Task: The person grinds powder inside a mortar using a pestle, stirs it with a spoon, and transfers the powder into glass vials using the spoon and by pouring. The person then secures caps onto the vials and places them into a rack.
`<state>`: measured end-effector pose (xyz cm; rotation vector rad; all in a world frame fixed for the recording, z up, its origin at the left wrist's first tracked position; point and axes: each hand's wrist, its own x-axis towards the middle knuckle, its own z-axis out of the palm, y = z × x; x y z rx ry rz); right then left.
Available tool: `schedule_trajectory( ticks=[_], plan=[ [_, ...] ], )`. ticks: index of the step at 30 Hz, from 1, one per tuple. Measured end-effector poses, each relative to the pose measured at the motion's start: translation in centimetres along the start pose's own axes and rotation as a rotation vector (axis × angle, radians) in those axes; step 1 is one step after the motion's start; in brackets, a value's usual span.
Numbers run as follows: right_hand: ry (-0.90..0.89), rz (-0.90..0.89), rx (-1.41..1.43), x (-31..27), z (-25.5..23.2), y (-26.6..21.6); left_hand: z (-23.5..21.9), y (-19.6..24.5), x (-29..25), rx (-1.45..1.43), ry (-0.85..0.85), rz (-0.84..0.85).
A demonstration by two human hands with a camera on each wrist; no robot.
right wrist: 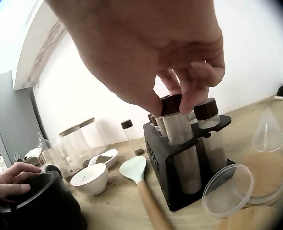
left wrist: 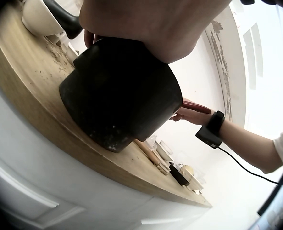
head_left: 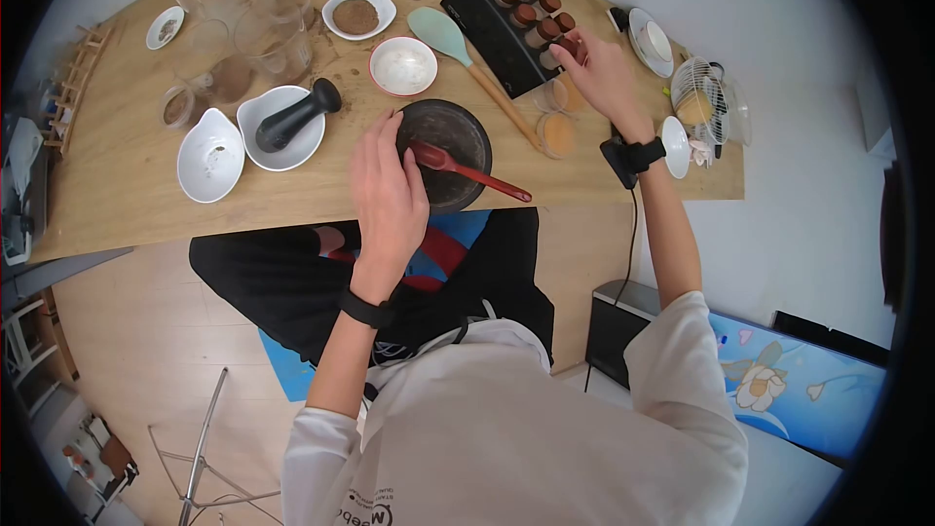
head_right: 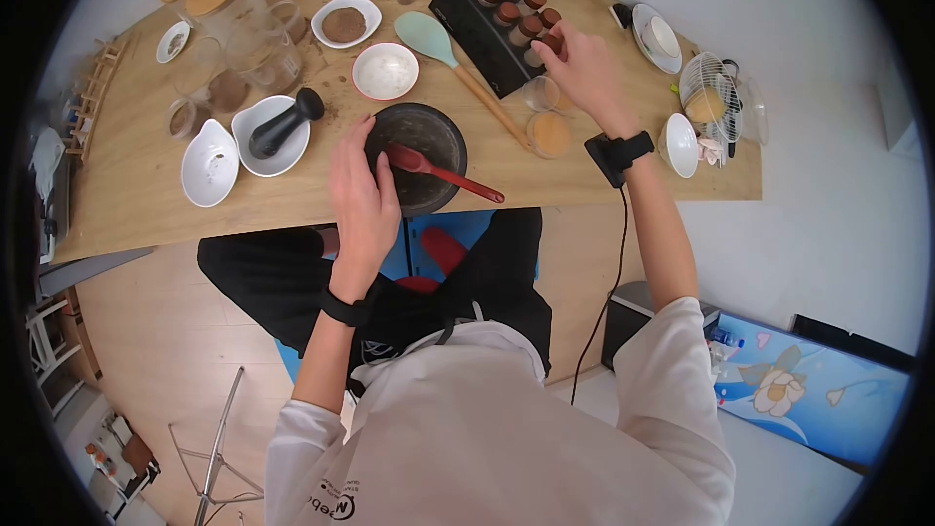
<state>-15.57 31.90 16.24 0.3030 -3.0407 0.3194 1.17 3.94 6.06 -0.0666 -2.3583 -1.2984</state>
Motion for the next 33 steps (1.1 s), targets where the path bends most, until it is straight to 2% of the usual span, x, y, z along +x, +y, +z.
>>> schedule_trajectory(
  ticks=[1,2,4,5,7,8,10,13,17,19,23,25,29,31,33],
  plan=[
    [-0.052,0.082,-0.071,-0.1,-0.6,-0.7,0.1,0.0,0.0,-0.003,0.003,0.004],
    [-0.052,0.084,-0.071,0.0,-0.4,-0.9,0.1,0.0,0.0,-0.005,0.001,0.005],
    [0.24,-0.087,-0.072,0.3,-0.2,-0.8,0.2,0.0,-0.1,-0.011,0.005,-0.005],
    [0.242,-0.082,-0.073,0.8,0.2,-0.4,0.2,0.0,-0.1,-0.013,0.002,-0.001],
    [0.293,-0.328,-0.001,2.0,1.6,0.6,0.0,0.1,0.0,-0.012,-0.009,-0.015],
    [0.294,-0.327,0.004,2.1,2.0,0.6,-0.1,0.1,-0.1,-0.007,-0.01,-0.014],
    [0.147,-0.238,0.065,2.5,2.6,0.4,0.0,0.1,-0.1,0.005,-0.011,-0.006],
    [0.144,-0.248,0.021,3.3,3.3,1.3,0.1,0.0,-0.1,0.002,-0.001,-0.011],
    [0.139,-0.201,0.004,2.9,1.2,0.1,0.0,0.2,0.0,0.009,-0.004,-0.028],
    [0.35,-0.264,-0.022,1.9,-0.7,-0.8,-0.3,0.5,0.1,-0.007,-0.027,-0.045],
    [0.425,-0.236,0.068,-0.7,-4.6,-3.2,-1.0,1.8,0.6,-0.066,-0.021,-0.028],
    [0.323,-0.17,0.415,-2.4,-5.8,-4.9,-1.6,3.4,1.5,-0.114,0.021,0.049],
    [0.266,-0.23,0.568,-5.2,-5.5,-7.7,-2.2,6.4,3.2,-0.047,0.059,0.163],
    [0.108,-0.241,0.715,-6.9,-5.1,-10.0,-2.7,7.6,4.0,-0.039,0.048,0.244],
    [0.067,-0.265,0.805,-8.2,-4.7,-12.1,-3.3,8.2,4.3,0.011,0.105,0.303]
  ],
)
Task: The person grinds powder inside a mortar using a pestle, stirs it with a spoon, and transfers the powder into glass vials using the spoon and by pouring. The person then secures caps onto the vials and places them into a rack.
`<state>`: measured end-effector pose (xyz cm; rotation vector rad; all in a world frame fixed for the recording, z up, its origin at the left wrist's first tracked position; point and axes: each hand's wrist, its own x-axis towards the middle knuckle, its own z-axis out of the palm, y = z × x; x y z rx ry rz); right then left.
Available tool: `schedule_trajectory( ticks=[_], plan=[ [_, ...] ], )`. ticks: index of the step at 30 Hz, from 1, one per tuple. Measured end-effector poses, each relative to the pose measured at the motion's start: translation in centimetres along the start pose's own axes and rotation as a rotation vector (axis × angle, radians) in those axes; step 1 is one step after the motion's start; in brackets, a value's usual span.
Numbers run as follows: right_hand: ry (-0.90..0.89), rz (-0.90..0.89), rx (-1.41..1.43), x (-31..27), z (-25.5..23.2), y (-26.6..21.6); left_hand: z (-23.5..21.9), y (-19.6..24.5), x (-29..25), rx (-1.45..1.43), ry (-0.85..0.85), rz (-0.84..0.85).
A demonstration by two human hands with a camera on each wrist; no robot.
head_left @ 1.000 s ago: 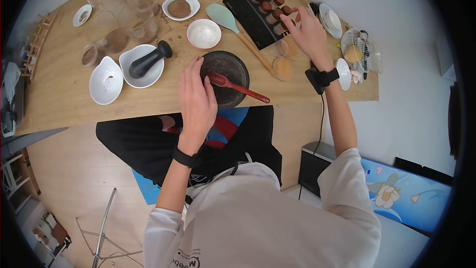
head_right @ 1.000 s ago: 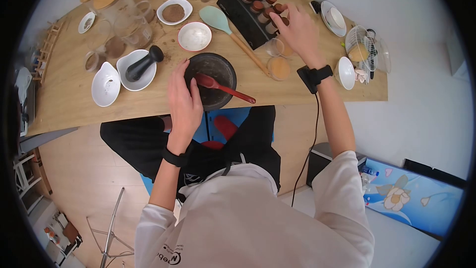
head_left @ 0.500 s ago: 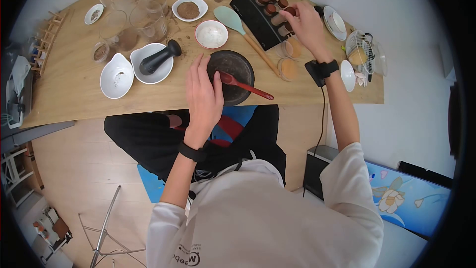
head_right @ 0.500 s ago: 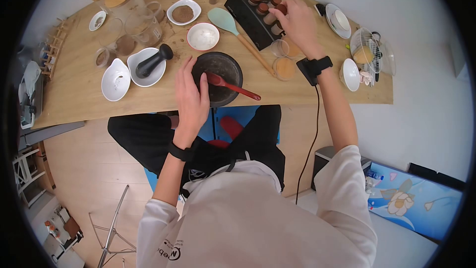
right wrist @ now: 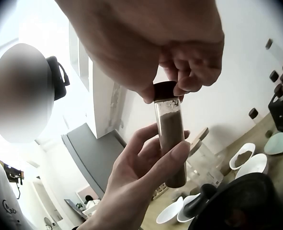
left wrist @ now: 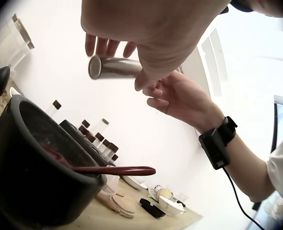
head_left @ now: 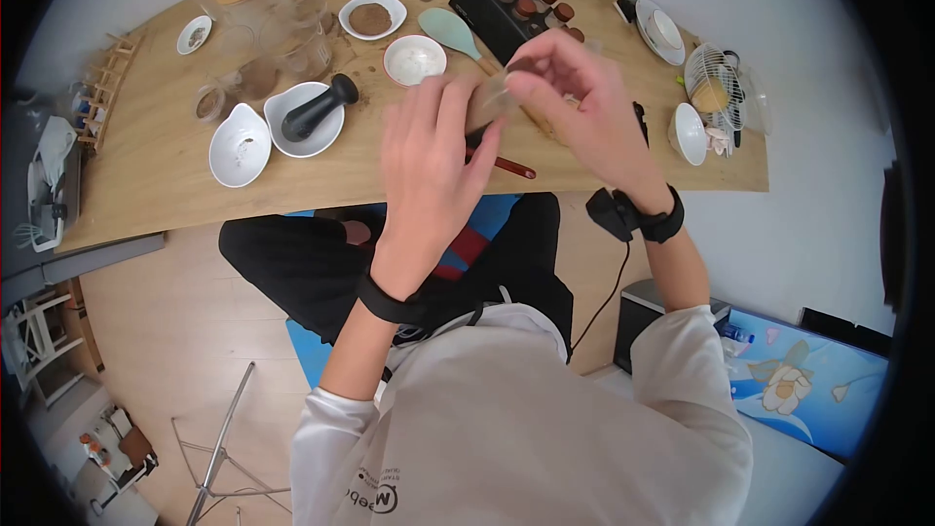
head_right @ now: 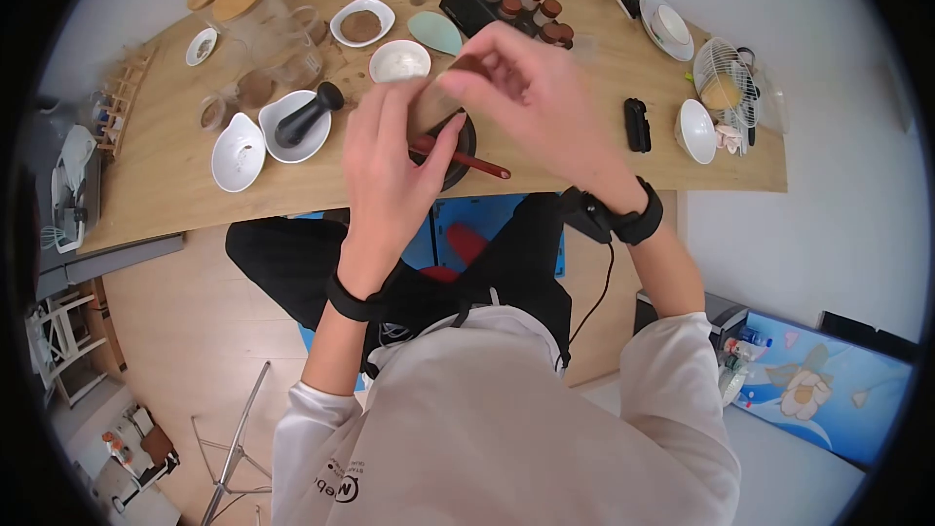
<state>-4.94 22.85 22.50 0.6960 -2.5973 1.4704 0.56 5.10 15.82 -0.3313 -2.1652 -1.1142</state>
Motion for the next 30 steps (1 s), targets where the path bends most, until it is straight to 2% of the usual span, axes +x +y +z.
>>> schedule_trajectory(
  ticks=[2,3,4,6,8,10,14,17,22,24,28,30],
  plan=[
    [-0.186,-0.057,0.088,-0.7,1.0,-1.8,-0.9,-0.3,-0.9,-0.05,-0.268,-0.268],
    [-0.263,-0.075,-0.021,-0.7,1.1,-2.9,-1.1,-0.6,-1.4,-0.038,-0.266,-0.266],
    [-0.263,-0.085,-0.013,-0.9,1.5,-3.0,-1.2,-1.1,-1.9,-0.072,-0.205,-0.249],
    [-0.276,-0.3,-0.106,-1.1,2.5,-3.0,-1.6,-1.6,-2.8,-0.092,-0.138,-0.229],
    [-0.349,-0.32,-0.092,-0.8,2.4,-3.3,-2.2,-1.6,-3.5,-0.17,-0.147,-0.315],
    [-0.416,-0.35,-0.113,-0.6,2.4,-3.2,-2.7,-1.6,-3.6,-0.19,-0.115,-0.308],
    [-0.442,-0.387,-0.157,-0.2,2.1,-4.0,-3.0,-1.6,-3.3,-0.195,-0.163,-0.349],
    [-0.45,-0.449,-0.181,0.1,1.7,-4.5,-3.3,-1.8,-3.0,-0.306,-0.243,-0.37],
    [-0.487,-0.496,-0.19,0.6,1.5,-4.7,-3.8,-1.7,-2.7,-0.362,-0.264,-0.379],
    [-0.508,-0.536,-0.181,1.0,1.5,-4.5,-4.0,-1.7,-2.6,-0.516,-0.332,-0.489],
    [-0.551,-0.608,-0.194,0.8,1.6,-5.2,-4.6,-2.1,-2.4,-0.582,-0.414,-0.401],
    [-0.563,-0.538,-0.207,0.9,1.3,-5.6,-4.5,-1.9,-2.6,-0.612,-0.381,-0.517]
  ],
)
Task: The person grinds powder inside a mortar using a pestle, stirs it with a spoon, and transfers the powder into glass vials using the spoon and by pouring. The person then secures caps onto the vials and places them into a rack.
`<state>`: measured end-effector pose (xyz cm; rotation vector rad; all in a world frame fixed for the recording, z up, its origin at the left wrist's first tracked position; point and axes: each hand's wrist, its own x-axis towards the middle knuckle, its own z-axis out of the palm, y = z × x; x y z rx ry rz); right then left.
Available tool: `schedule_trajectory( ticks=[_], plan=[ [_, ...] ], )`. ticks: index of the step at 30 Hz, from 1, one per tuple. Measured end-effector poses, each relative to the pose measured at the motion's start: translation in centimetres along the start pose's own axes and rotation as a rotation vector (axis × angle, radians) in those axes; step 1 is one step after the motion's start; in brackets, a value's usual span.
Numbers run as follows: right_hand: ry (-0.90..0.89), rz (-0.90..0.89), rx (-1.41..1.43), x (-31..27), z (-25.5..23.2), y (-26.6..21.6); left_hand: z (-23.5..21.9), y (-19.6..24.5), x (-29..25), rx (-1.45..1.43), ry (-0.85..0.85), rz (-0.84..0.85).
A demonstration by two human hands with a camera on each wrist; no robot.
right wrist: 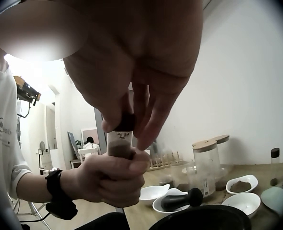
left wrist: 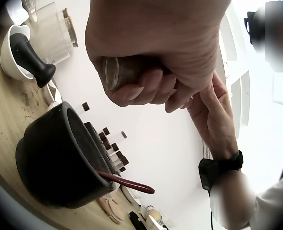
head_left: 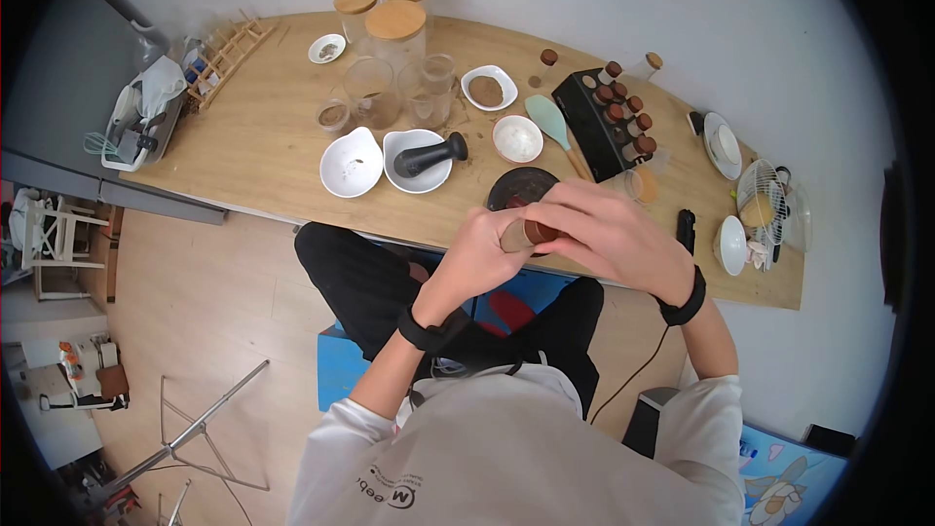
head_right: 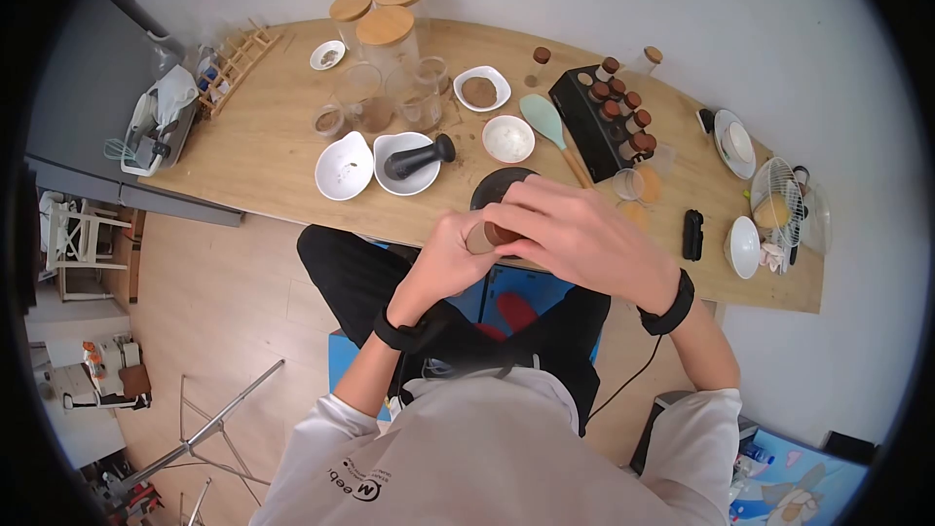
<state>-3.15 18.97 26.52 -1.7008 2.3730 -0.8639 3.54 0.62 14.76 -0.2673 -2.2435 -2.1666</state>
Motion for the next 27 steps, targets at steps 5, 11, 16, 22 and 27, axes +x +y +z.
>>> schedule_trajectory(
  ticks=[5,11,16,22,27],
  plan=[
    [0.014,0.104,-0.066,0.0,1.0,0.4,0.3,-1.1,0.6,0.184,0.085,0.024],
    [0.119,0.347,0.116,0.3,2.1,-0.8,-0.1,-1.2,0.3,0.224,0.142,0.028],
    [0.055,0.259,0.09,0.5,2.7,0.5,-0.2,-2.1,0.6,0.212,0.201,0.087],
    [-0.076,0.528,0.075,1.3,2.4,0.2,-0.7,-2.9,0.5,0.319,0.152,0.043],
    [-0.01,0.267,0.12,1.3,2.7,0.4,-1.2,-4.0,0.3,0.183,0.106,-0.014]
  ],
)
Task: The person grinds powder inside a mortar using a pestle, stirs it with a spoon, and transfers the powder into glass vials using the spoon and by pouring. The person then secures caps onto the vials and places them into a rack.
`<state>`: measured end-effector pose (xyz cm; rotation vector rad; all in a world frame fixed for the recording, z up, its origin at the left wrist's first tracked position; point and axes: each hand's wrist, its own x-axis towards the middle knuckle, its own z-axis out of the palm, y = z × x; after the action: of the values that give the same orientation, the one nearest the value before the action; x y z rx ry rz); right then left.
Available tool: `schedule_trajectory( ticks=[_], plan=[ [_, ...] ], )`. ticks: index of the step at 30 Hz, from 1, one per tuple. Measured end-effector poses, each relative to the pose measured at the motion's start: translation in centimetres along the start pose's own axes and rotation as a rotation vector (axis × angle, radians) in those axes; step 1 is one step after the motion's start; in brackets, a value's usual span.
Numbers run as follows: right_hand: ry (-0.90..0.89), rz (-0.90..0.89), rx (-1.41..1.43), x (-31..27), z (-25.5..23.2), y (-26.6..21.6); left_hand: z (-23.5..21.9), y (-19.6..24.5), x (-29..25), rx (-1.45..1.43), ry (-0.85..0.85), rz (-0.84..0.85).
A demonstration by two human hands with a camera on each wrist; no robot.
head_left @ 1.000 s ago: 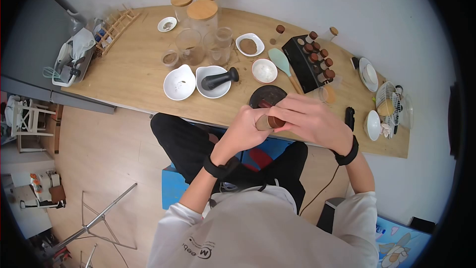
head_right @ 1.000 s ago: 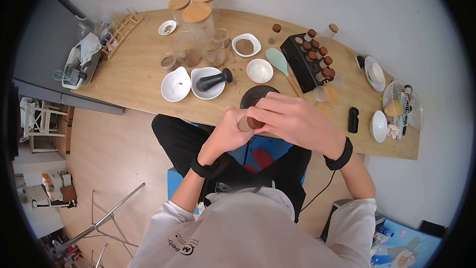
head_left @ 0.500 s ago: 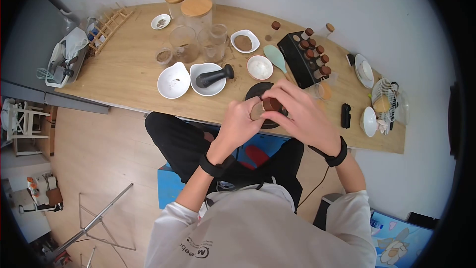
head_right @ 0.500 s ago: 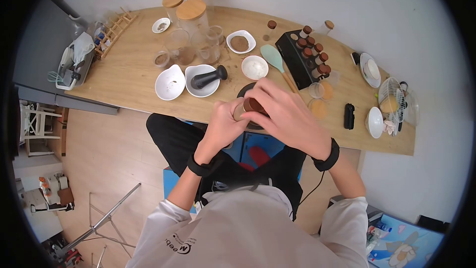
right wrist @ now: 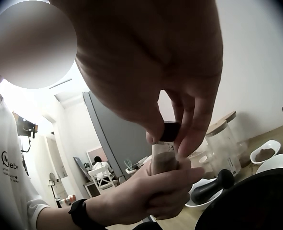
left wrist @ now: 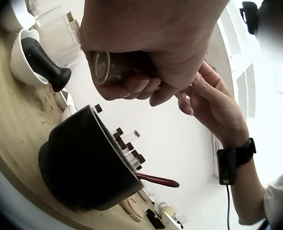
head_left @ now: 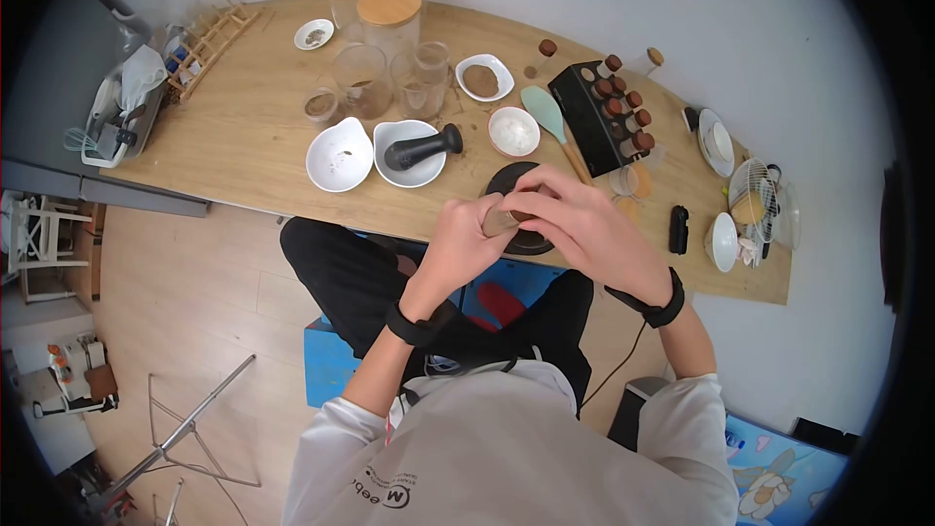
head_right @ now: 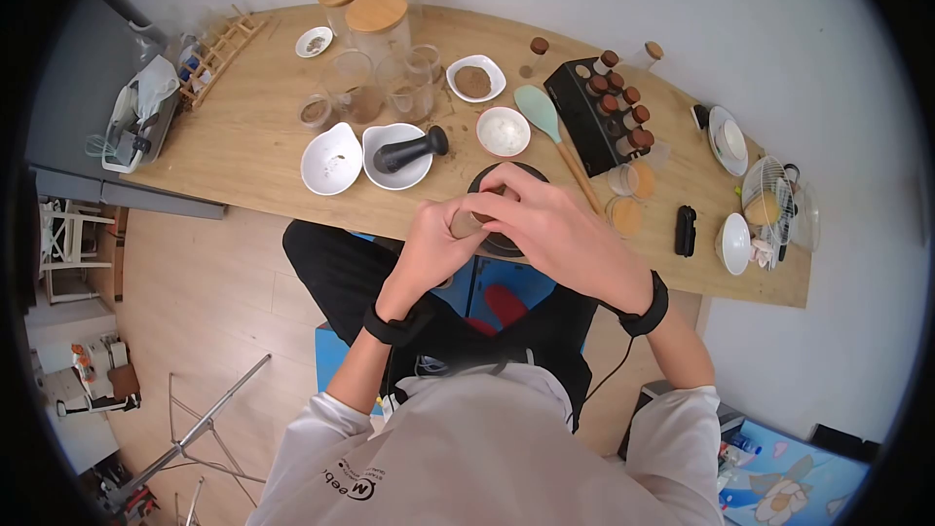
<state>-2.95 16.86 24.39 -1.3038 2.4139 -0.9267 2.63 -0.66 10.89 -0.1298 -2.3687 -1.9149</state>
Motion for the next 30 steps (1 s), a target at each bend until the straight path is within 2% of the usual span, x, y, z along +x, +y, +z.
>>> schedule_trajectory(
  ticks=[6,8,10,13,14,16,19,25,27,30],
  plan=[
    [-0.027,-0.132,0.038,0.2,0.1,0.2,-1.1,0.7,0.1,-0.108,-0.104,-0.058],
    [-0.026,-0.166,0.038,0.3,0.1,0.7,-1.0,0.3,0.2,-0.1,-0.11,-0.023],
    [-0.007,-0.297,-0.109,0.2,0.2,1.6,-1.1,0.3,0.3,-0.093,-0.116,0.012],
    [0.033,-0.389,-0.208,0.3,0.3,1.6,-1.6,0.7,0.4,-0.164,-0.12,-0.018],
    [0.035,-0.383,-0.204,0.3,0.4,1.3,-1.7,0.3,0.4,-0.192,-0.157,-0.019],
    [0.076,-0.532,-0.363,0.3,0.4,0.7,-2.2,0.2,0.5,-0.216,-0.196,-0.019],
    [0.069,-0.611,-0.394,-0.1,0.4,0.5,-3.0,1.1,0.1,-0.247,-0.258,0.012],
    [0.031,-0.593,-0.339,-1.1,-0.3,0.3,-3.4,1.6,-0.1,-0.196,-0.351,-0.002],
    [0.034,-0.608,-0.351,-1.2,-0.2,0.1,-3.6,1.8,0.0,-0.181,-0.389,0.065],
    [0.078,-0.586,-0.258,-1.1,0.2,-0.2,-3.4,2.1,-0.3,-0.254,-0.37,0.021]
  ],
)
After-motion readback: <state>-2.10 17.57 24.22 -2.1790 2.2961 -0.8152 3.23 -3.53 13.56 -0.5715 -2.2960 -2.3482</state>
